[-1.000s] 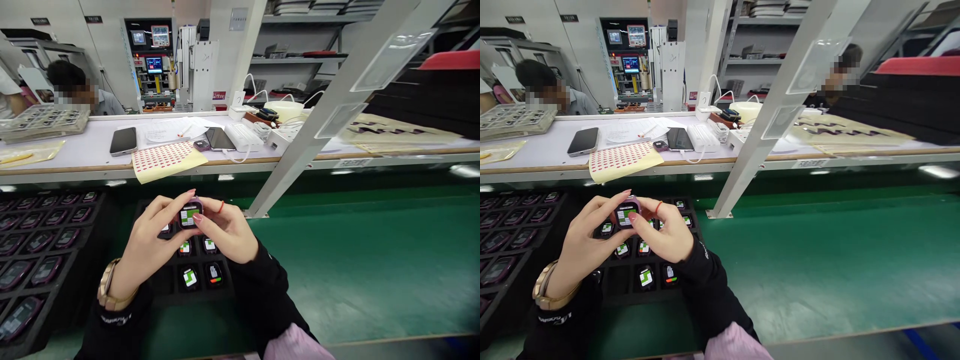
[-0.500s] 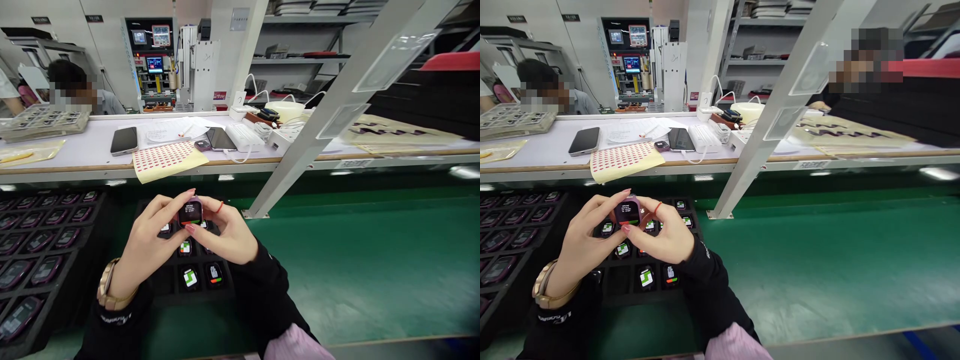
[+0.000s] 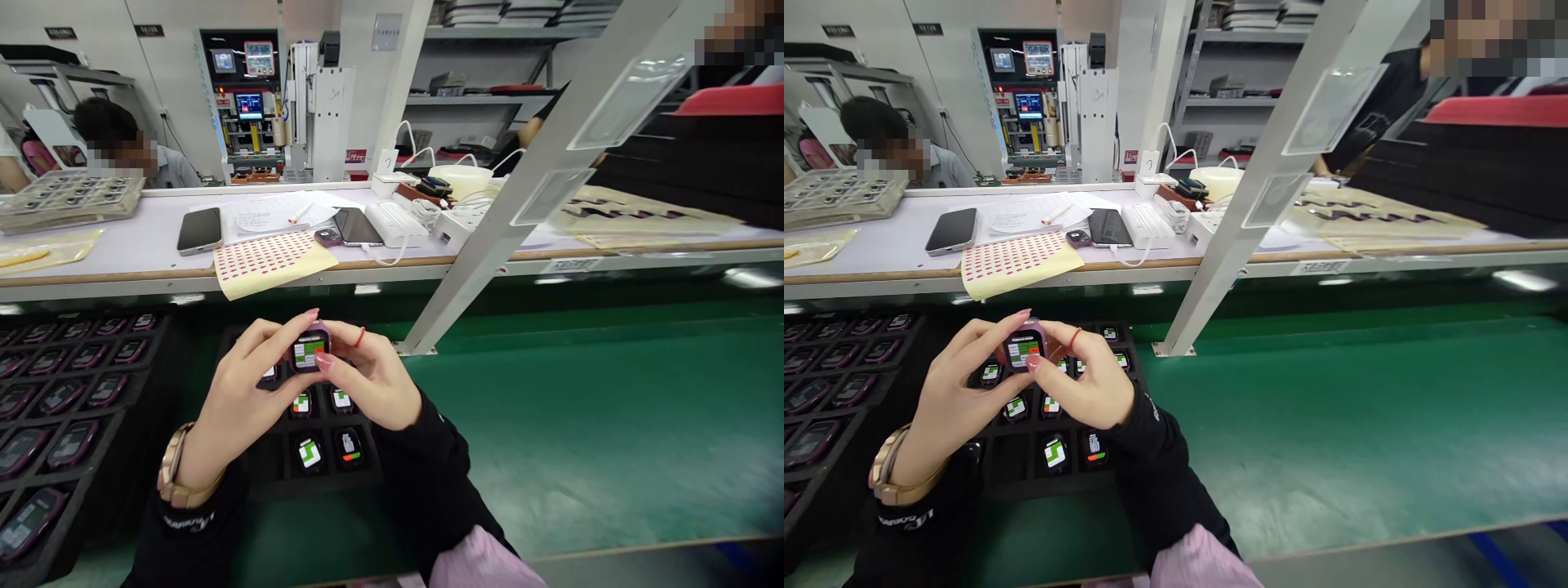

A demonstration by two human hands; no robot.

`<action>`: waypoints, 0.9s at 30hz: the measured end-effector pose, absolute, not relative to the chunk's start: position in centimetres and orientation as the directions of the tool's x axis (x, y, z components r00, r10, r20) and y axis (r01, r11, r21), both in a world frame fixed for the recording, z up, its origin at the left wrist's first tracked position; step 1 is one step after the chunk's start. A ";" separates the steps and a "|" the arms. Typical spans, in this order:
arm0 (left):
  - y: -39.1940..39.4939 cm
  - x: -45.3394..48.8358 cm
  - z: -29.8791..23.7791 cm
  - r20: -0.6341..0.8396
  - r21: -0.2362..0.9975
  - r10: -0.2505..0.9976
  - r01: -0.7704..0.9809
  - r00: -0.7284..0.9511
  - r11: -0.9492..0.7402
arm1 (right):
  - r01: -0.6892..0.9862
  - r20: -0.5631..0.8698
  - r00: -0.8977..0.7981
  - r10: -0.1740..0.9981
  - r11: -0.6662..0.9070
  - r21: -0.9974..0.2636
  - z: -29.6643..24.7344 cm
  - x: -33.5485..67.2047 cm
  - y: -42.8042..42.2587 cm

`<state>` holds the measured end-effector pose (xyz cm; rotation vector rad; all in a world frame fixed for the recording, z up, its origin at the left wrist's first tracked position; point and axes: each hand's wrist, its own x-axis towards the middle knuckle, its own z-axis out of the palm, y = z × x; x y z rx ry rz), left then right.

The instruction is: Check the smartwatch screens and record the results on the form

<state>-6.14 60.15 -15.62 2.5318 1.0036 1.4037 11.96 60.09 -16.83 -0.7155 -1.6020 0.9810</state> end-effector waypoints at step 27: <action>60.3 -6.1 -15.8 0.723 0.387 0.589 0.496 0.361 -0.778 | -0.116 0.458 -0.232 0.858 0.443 -0.889 -16.8 11.9 60.2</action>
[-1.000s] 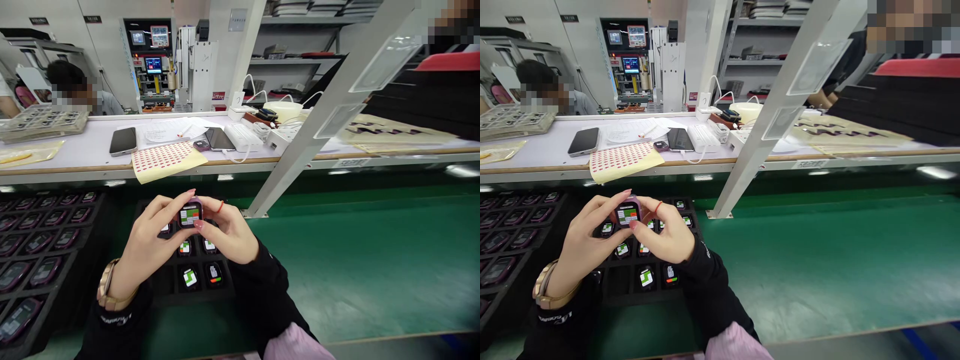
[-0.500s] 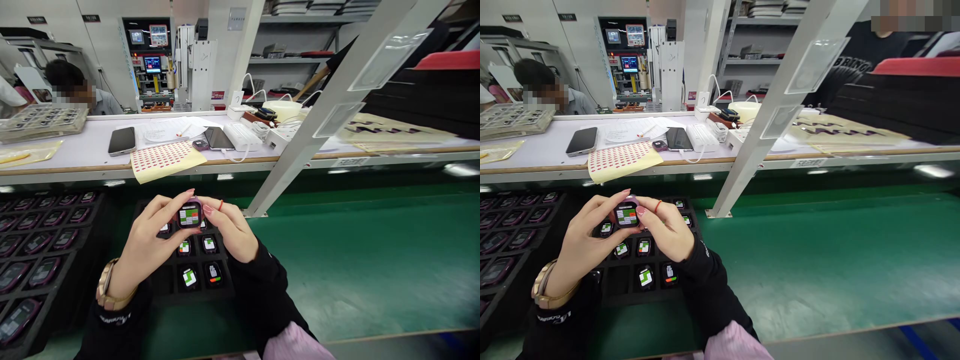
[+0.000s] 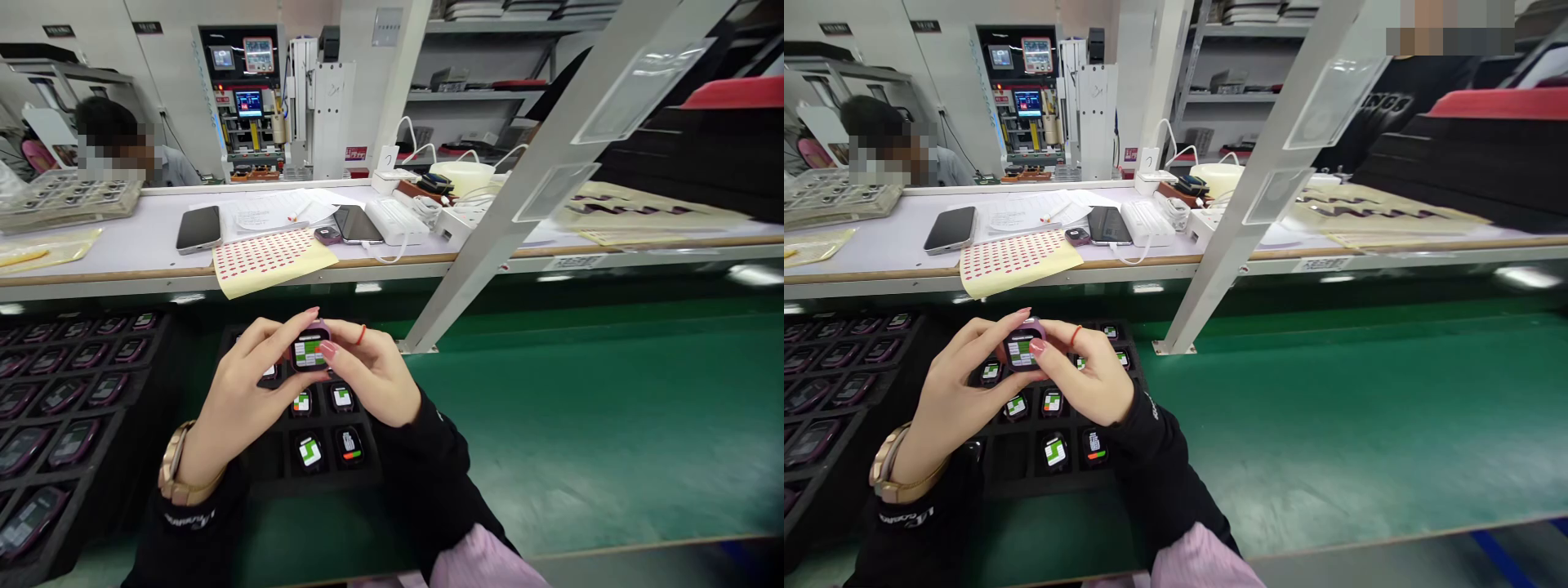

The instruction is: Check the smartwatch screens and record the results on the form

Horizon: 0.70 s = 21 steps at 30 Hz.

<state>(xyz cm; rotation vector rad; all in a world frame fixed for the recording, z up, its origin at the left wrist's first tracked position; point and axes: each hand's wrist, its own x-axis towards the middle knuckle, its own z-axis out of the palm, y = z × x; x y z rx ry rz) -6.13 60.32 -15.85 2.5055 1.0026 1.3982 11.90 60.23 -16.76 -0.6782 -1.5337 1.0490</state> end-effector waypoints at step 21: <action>60.3 -6.2 -15.8 0.708 0.410 0.609 0.494 0.357 -0.767 | -0.117 0.457 -0.265 0.849 0.442 -0.889 -16.5 12.1 60.4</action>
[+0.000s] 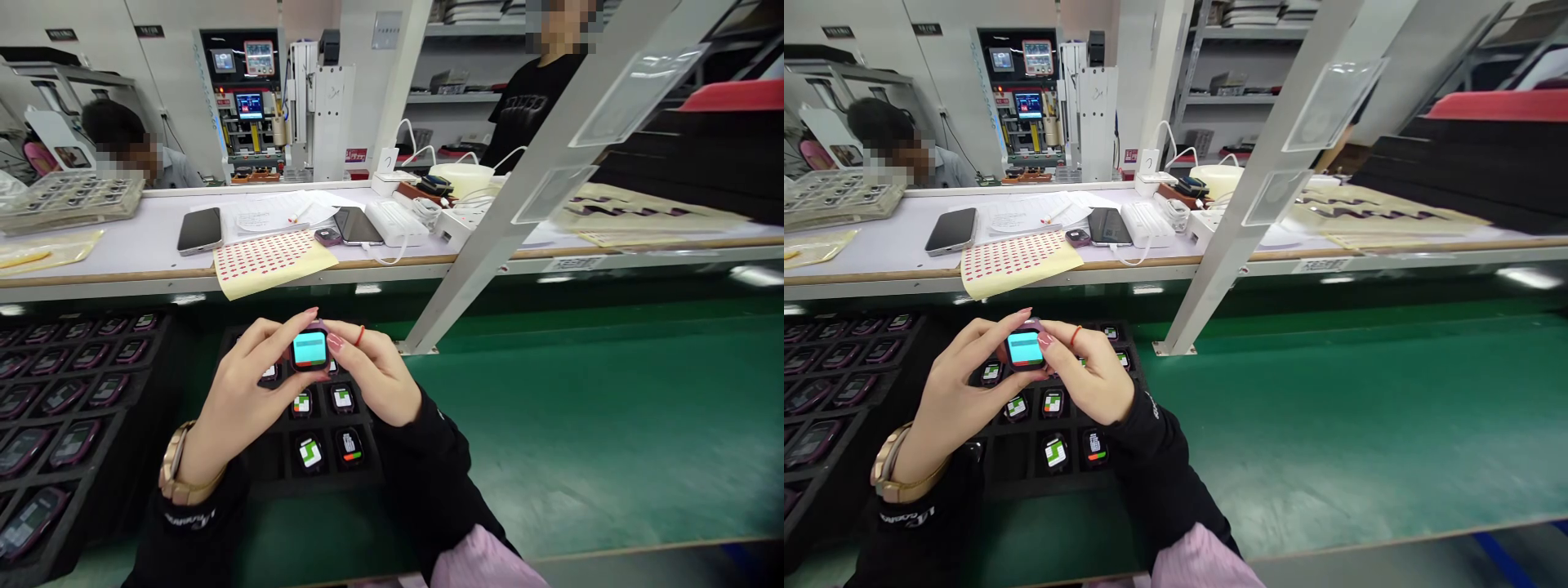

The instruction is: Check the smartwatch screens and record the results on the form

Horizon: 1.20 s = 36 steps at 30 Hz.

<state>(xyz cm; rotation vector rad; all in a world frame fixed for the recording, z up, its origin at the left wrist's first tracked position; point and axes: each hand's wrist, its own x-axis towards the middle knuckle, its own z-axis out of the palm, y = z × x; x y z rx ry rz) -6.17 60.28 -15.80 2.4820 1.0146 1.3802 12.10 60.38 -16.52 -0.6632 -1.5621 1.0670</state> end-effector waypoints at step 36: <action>60.2 -6.4 -15.6 0.712 0.397 0.591 0.478 0.378 -0.784 | -0.101 0.569 -0.300 0.766 0.567 -0.817 -16.9 12.4 60.4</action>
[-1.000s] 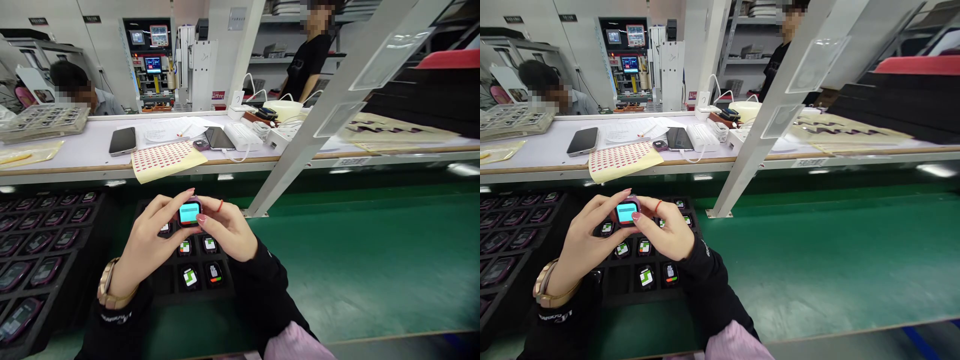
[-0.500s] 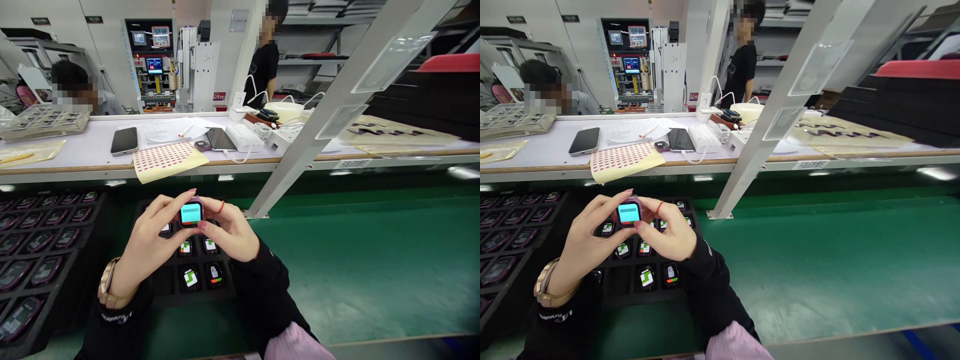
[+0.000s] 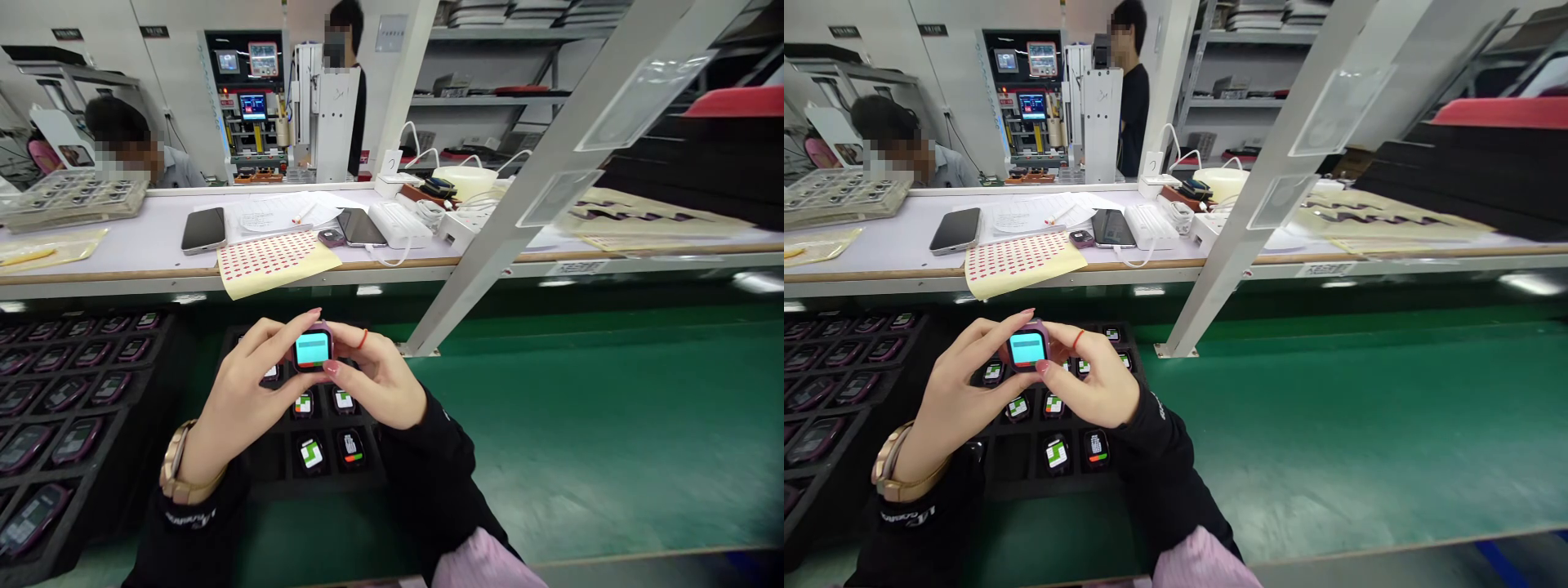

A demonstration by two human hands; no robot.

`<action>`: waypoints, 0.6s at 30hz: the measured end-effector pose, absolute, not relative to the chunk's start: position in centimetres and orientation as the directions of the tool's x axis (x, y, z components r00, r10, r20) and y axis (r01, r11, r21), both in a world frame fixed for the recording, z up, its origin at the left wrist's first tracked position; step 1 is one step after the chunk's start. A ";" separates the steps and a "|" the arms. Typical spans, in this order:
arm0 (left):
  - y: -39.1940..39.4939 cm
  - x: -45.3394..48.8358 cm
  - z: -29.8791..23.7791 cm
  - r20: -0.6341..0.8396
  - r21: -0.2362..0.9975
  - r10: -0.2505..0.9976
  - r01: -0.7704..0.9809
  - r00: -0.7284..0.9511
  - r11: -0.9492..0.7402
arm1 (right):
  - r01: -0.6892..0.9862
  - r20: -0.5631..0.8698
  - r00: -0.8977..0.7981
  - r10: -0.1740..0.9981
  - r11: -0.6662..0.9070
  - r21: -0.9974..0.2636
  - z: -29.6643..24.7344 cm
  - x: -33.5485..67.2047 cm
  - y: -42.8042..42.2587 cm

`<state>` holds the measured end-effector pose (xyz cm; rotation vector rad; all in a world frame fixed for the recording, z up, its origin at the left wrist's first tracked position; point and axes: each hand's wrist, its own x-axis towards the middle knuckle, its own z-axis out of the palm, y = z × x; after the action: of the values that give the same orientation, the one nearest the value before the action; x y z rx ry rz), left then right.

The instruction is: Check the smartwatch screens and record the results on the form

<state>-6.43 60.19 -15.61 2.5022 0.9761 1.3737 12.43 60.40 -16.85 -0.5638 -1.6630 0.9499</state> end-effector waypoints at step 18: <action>60.2 -6.5 -15.5 0.706 0.382 0.594 0.499 0.385 -0.778 | -0.015 0.522 -0.301 0.798 0.543 -0.839 -16.9 12.5 60.4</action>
<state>-6.46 60.20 -15.55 2.5241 1.0008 1.3568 12.54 60.39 -16.88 -0.6639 -1.6925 0.9322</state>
